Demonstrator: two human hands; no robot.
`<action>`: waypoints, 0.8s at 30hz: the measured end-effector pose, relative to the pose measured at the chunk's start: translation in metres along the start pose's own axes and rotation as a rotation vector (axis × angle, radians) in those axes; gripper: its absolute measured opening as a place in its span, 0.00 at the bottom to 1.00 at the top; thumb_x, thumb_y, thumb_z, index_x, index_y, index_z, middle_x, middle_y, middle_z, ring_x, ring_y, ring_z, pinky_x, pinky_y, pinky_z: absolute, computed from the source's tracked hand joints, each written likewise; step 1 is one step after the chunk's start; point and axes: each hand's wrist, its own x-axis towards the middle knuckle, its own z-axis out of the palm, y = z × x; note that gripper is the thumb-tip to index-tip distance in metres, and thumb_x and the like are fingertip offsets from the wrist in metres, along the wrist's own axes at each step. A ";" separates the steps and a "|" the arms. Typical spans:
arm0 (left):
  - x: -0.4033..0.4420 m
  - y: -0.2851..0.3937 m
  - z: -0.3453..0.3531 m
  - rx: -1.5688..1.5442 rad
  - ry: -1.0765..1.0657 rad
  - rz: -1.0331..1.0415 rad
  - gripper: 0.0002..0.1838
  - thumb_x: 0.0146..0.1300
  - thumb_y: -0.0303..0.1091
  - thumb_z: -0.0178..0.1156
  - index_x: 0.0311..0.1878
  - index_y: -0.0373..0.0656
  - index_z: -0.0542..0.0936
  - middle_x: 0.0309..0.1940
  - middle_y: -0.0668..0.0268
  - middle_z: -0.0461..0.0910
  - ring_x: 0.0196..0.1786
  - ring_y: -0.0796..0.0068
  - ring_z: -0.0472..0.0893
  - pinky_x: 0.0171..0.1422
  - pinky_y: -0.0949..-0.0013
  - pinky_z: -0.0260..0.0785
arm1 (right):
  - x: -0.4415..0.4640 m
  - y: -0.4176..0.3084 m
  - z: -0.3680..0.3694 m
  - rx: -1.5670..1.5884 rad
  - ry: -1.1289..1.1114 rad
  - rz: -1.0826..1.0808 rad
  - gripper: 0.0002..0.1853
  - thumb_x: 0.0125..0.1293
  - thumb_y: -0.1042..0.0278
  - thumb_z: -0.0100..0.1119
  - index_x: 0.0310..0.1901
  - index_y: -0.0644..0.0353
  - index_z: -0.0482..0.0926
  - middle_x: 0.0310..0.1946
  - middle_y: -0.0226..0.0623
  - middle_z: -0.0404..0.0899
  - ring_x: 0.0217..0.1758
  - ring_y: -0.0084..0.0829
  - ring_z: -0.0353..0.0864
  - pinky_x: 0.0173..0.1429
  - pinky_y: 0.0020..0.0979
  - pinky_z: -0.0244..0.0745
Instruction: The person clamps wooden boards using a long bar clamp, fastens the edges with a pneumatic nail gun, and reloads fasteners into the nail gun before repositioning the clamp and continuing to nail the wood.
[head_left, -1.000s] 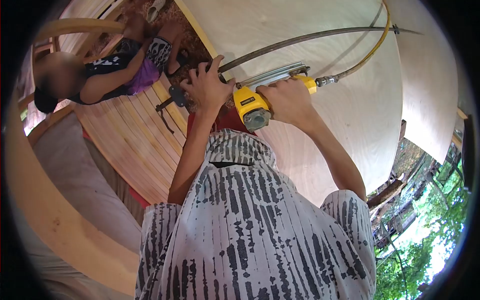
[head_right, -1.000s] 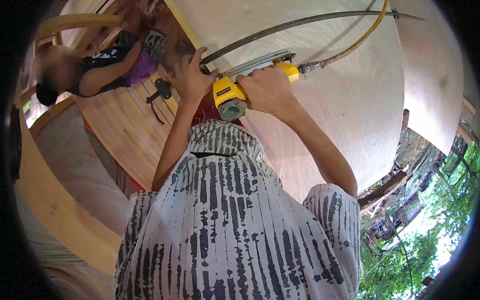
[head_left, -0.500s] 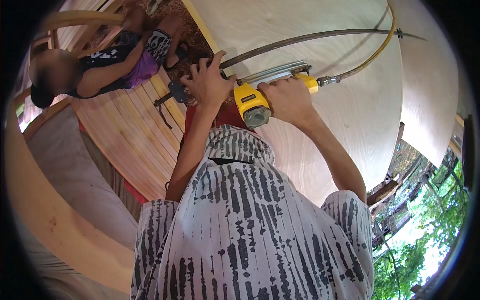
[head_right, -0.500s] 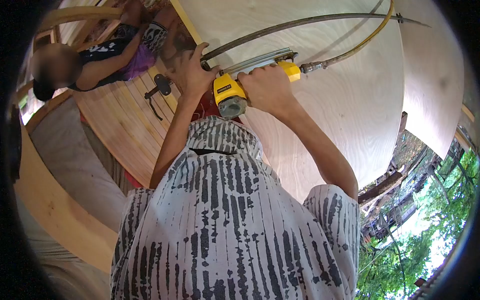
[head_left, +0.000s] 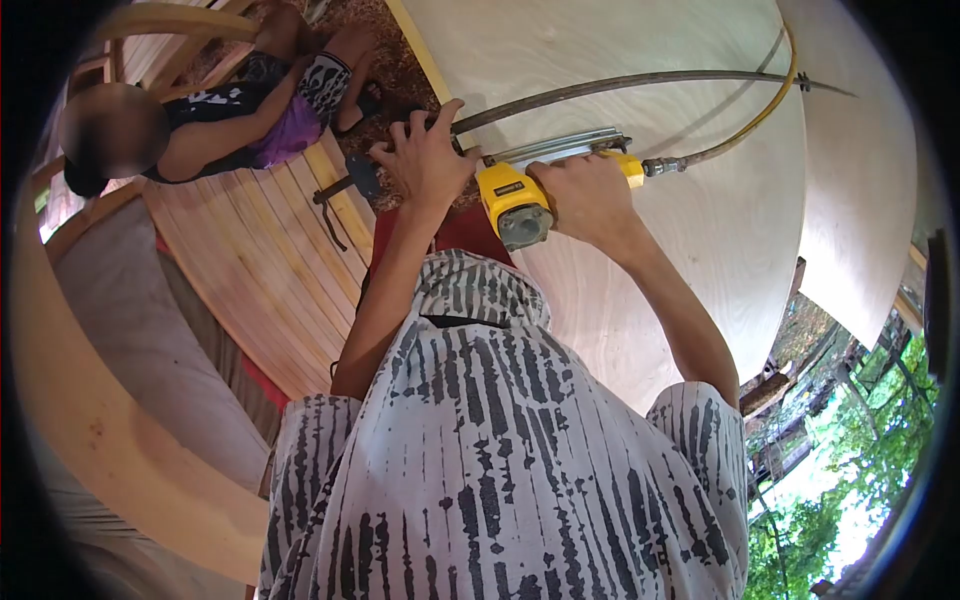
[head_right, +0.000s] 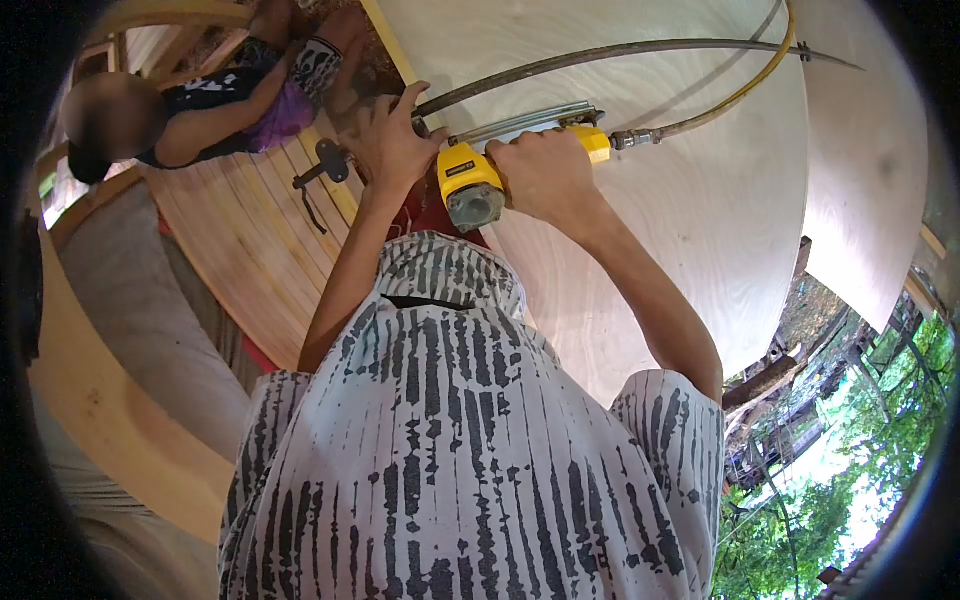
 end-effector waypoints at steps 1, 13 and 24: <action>0.000 0.002 -0.002 0.003 -0.006 -0.007 0.38 0.54 0.51 0.81 0.71 0.70 0.81 0.62 0.62 0.81 0.68 0.54 0.74 0.69 0.35 0.55 | 0.000 0.000 0.000 -0.006 0.003 0.000 0.18 0.59 0.51 0.74 0.49 0.46 0.89 0.31 0.40 0.90 0.38 0.44 0.92 0.44 0.45 0.84; 0.000 0.002 -0.001 -0.014 -0.024 0.002 0.38 0.56 0.51 0.81 0.72 0.70 0.80 0.61 0.62 0.81 0.67 0.54 0.73 0.69 0.34 0.54 | -0.002 0.000 -0.005 -0.005 0.002 -0.025 0.19 0.60 0.50 0.73 0.51 0.46 0.89 0.31 0.38 0.90 0.37 0.43 0.92 0.42 0.44 0.84; -0.002 0.003 -0.001 0.004 0.015 0.007 0.39 0.53 0.50 0.82 0.71 0.71 0.81 0.59 0.64 0.81 0.67 0.53 0.73 0.66 0.35 0.59 | 0.000 0.004 -0.007 -0.041 0.019 -0.102 0.20 0.59 0.50 0.74 0.51 0.47 0.89 0.30 0.39 0.90 0.35 0.42 0.92 0.41 0.42 0.83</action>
